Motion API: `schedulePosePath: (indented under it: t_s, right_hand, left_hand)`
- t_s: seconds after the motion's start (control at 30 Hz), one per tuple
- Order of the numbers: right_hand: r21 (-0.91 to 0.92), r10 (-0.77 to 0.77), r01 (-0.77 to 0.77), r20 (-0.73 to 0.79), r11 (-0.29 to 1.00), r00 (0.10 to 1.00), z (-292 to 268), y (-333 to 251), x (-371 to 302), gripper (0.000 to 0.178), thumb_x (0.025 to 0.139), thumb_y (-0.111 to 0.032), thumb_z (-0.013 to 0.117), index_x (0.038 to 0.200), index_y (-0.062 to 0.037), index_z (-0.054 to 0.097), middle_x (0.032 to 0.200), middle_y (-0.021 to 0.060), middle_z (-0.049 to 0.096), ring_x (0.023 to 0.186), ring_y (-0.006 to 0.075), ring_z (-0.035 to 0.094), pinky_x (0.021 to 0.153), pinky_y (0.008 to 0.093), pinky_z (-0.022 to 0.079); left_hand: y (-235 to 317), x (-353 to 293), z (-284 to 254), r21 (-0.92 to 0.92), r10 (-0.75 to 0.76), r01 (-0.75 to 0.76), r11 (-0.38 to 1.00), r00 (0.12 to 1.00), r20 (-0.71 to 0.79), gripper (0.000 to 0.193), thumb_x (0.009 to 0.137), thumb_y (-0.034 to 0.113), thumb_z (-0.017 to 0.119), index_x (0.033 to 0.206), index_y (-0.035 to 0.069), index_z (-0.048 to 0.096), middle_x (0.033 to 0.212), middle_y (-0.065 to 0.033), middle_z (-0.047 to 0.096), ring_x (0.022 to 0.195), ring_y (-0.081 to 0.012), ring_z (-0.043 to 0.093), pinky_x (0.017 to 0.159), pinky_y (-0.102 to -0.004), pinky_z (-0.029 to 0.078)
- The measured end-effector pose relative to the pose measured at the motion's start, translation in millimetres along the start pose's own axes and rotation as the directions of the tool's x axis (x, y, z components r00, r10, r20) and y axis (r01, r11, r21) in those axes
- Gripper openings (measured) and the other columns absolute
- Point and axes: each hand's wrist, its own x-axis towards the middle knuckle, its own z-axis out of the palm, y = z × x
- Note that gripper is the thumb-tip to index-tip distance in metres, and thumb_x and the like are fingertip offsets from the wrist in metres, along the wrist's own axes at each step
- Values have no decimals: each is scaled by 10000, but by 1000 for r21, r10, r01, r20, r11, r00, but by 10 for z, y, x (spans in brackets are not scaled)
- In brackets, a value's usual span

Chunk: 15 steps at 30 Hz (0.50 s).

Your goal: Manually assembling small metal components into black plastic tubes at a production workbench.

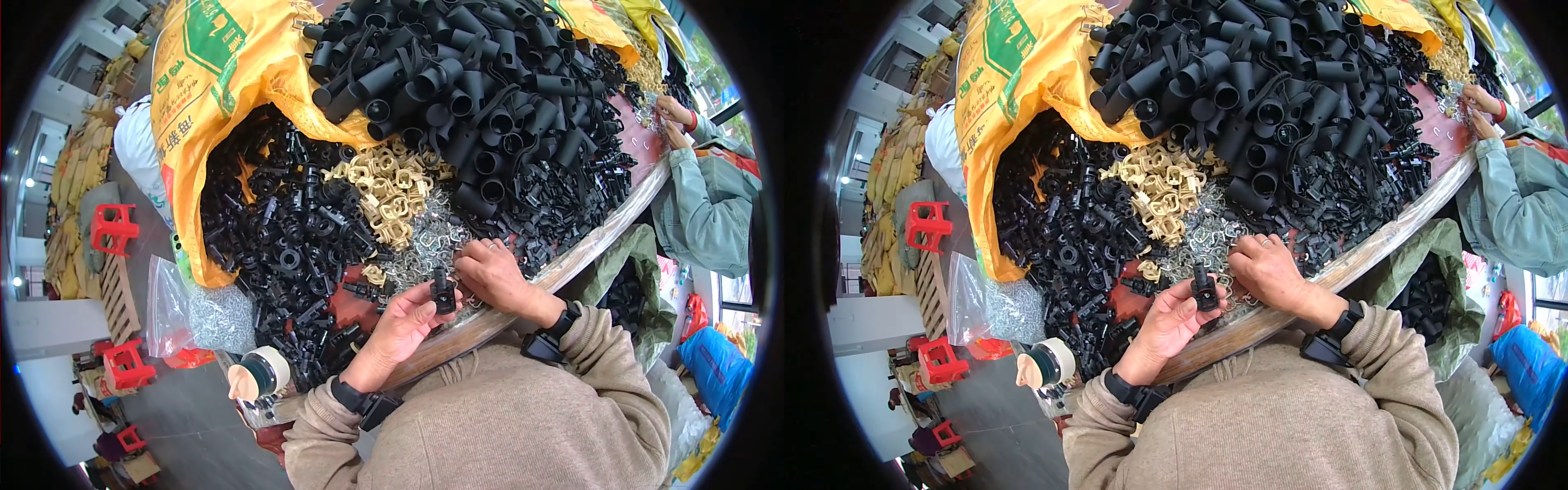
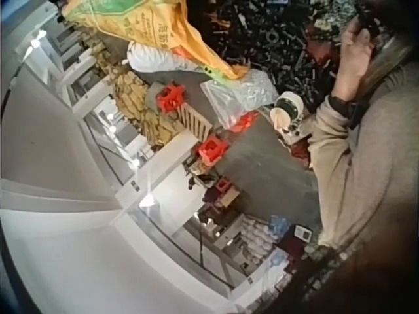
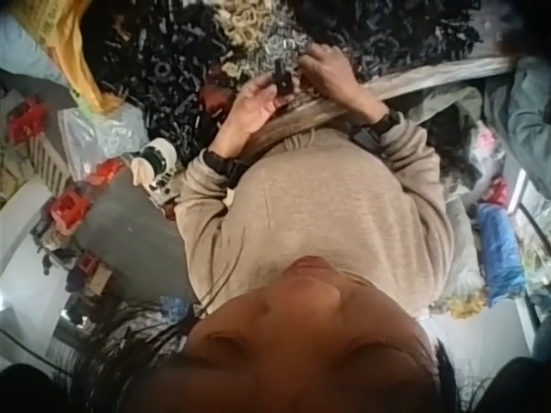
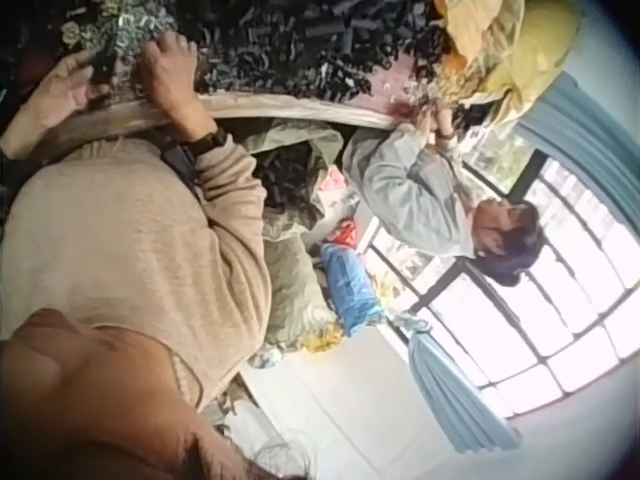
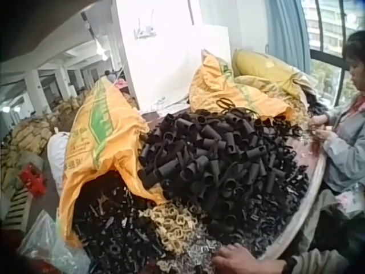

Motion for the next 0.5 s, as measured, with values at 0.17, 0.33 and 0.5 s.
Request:
schedulePosePath:
  t_s: [0.17, 0.33, 0.5]
  right_hand:
    - [283, 67, -33, -110, 959, 992, -39, 19, -1, 89, 740, -124, 596, 763, -43, 566, 769, 72, 527, 685, 231, 500, 592, 323, 381]
    - [688, 179, -131, 2, 714, 984, -79, -41, 5, 181, 817, -133, 549, 697, 3, 543, 704, 78, 529, 628, 209, 519, 545, 306, 408]
    - [737, 202, -186, 69, 650, 977, 32, -18, -54, 227, 854, -149, 517, 695, 12, 531, 667, 65, 498, 609, 152, 496, 541, 278, 403]
  left_hand:
    - [-28, -1, -36, 162, 73, -66, 985, 997, -37, 440, 816, 159, 574, 1195, -8, 425, 1118, -143, 527, 1014, -207, 523, 887, -331, 408]
    - [-19, 32, 32, 276, 150, -133, 952, 988, -43, 439, 813, 152, 581, 1188, -20, 431, 1118, -134, 533, 1024, -198, 517, 912, -332, 382]
    - [-5, 68, 73, 345, 146, -117, 931, 987, -60, 426, 816, 129, 577, 1188, -23, 435, 1107, -104, 539, 1028, -174, 505, 925, -309, 364]
